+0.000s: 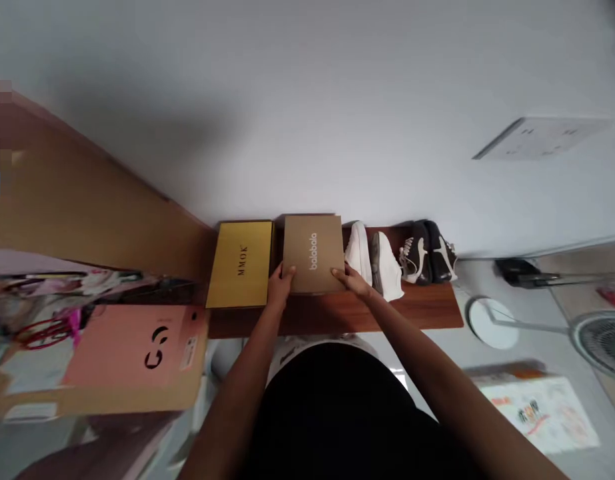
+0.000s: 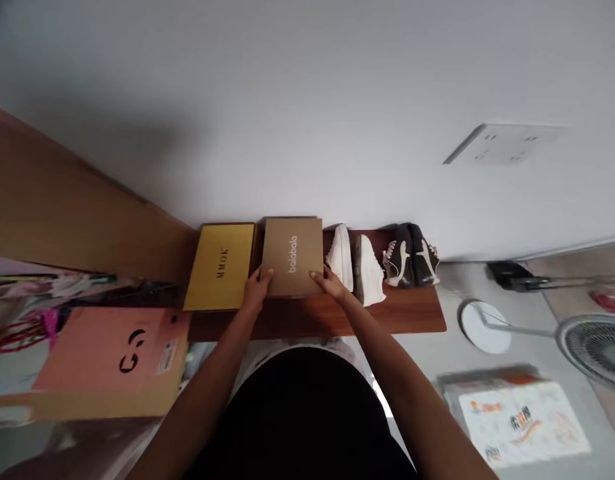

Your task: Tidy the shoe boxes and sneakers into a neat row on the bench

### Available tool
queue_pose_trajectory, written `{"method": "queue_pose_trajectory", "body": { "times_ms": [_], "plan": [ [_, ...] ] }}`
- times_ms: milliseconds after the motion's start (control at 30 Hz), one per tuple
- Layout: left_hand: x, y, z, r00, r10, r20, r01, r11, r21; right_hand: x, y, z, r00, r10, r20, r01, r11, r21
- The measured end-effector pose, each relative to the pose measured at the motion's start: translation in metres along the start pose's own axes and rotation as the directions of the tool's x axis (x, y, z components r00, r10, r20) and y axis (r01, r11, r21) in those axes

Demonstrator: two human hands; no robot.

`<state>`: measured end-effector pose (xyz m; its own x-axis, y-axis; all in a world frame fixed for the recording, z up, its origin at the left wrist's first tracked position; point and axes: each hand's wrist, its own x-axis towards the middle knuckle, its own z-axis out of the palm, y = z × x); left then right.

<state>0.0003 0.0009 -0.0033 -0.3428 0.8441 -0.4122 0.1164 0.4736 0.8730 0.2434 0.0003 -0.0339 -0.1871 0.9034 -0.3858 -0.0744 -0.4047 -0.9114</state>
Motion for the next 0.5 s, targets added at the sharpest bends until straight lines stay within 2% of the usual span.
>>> {"method": "queue_pose_trajectory", "body": {
  "times_ms": [200,500],
  "plan": [
    [0.006,-0.002,0.003,1.000,0.007,0.022,-0.006,0.999,-0.046,0.013,0.008,0.001,0.998,0.041,-0.045,-0.042,0.999,-0.033],
    [0.019,-0.012,0.000,1.000,-0.015,0.019,0.015,1.000,-0.014,0.026,0.016,0.009,0.992,0.078,-0.103,-0.081,0.996,-0.024]
  ]
}}
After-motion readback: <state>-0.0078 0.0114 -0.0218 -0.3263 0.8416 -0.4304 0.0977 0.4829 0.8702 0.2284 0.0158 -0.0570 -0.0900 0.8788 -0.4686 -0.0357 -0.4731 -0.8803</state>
